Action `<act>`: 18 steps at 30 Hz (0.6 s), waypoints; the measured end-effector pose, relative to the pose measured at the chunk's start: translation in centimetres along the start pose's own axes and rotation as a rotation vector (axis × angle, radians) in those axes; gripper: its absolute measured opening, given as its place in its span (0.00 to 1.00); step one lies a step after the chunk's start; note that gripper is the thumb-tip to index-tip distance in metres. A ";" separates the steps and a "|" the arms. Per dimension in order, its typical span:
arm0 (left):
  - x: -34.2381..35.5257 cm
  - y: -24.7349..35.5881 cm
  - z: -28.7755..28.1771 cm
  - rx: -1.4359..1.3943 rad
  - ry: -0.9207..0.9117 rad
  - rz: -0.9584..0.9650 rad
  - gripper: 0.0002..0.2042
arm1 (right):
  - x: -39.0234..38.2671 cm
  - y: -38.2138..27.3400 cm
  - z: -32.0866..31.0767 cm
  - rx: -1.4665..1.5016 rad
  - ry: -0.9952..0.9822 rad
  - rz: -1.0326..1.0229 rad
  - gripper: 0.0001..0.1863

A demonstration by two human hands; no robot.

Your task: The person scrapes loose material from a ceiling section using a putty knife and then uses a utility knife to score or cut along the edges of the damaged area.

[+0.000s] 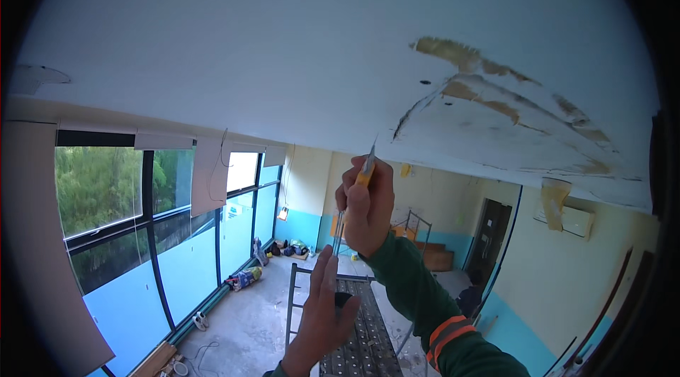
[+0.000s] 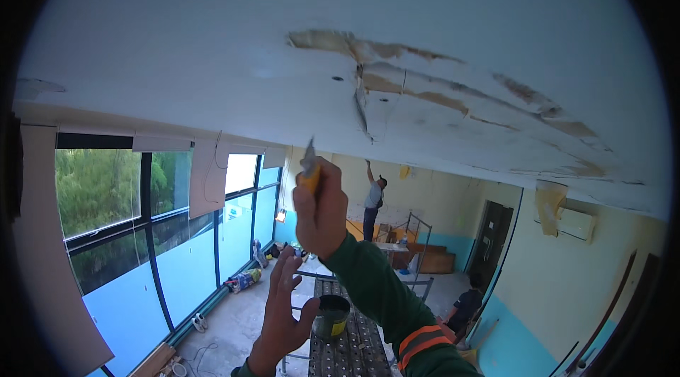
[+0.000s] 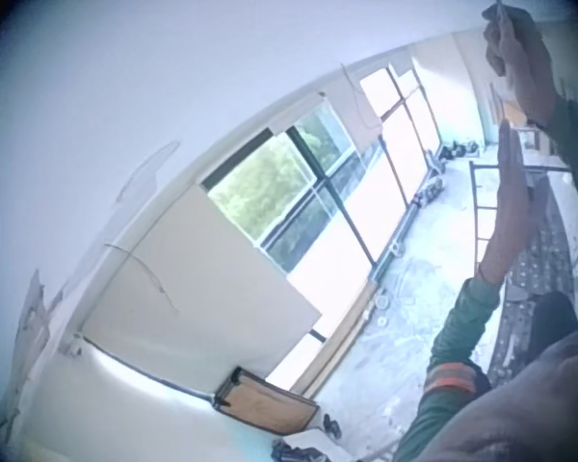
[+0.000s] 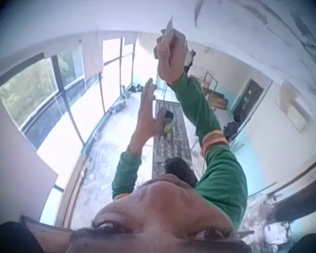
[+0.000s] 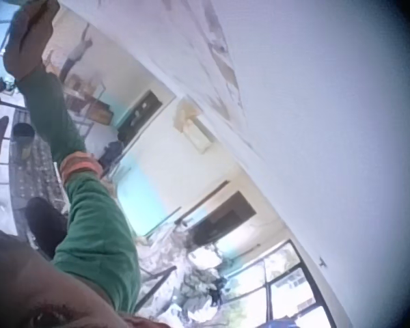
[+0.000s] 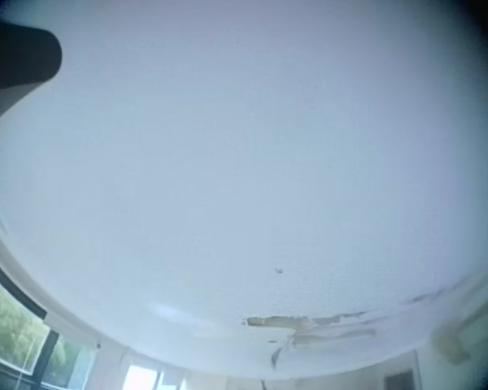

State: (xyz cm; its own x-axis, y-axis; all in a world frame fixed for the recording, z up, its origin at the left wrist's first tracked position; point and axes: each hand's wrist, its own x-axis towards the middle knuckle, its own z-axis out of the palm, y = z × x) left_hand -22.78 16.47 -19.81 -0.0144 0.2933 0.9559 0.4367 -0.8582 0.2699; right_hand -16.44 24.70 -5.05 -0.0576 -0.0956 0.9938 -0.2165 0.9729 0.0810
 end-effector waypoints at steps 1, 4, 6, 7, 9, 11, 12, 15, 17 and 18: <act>0.3 1.0 -0.5 0.003 0.001 0.005 0.35 | 0.4 -1.2 0.5 0.002 0.001 -0.006 0.30; 0.8 2.8 -1.7 0.031 0.146 0.046 0.36 | 2.0 -4.7 2.0 -0.008 -0.008 -0.133 0.29; 1.2 3.6 -2.4 0.011 0.177 0.080 0.36 | 2.7 -6.5 2.8 0.004 0.001 -0.129 0.29; 1.4 4.0 -2.7 -0.011 0.210 0.115 0.36 | 2.7 -7.1 3.2 0.016 0.006 -0.126 0.28; 2.0 5.4 -2.9 -0.047 0.194 0.108 0.38 | 2.3 -7.4 3.4 -0.010 0.023 -0.137 0.28; 2.7 6.4 -2.6 -0.089 0.140 0.139 0.40 | 2.3 -7.8 3.6 -0.029 0.033 -0.146 0.28; 2.9 6.7 -2.2 -0.110 0.138 0.138 0.42 | 2.6 -8.0 3.5 0.013 0.049 -0.116 0.28; 3.0 7.3 -1.5 -0.107 0.161 0.092 0.43 | 3.1 -8.7 3.9 0.041 0.073 -0.074 0.27; 3.0 7.1 -0.6 -0.119 0.179 0.085 0.42 | 3.4 -8.9 3.9 0.026 0.087 -0.061 0.27; 3.0 6.8 -0.2 -0.102 0.201 0.125 0.42 | 3.7 -8.8 3.9 0.005 0.100 -0.070 0.27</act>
State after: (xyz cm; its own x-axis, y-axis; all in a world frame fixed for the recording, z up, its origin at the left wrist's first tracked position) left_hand -20.03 11.43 -15.10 -0.1489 0.1018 0.9836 0.3534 -0.9235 0.1491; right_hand -18.55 14.96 -2.37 0.0550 -0.1417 0.9884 -0.2215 0.9635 0.1505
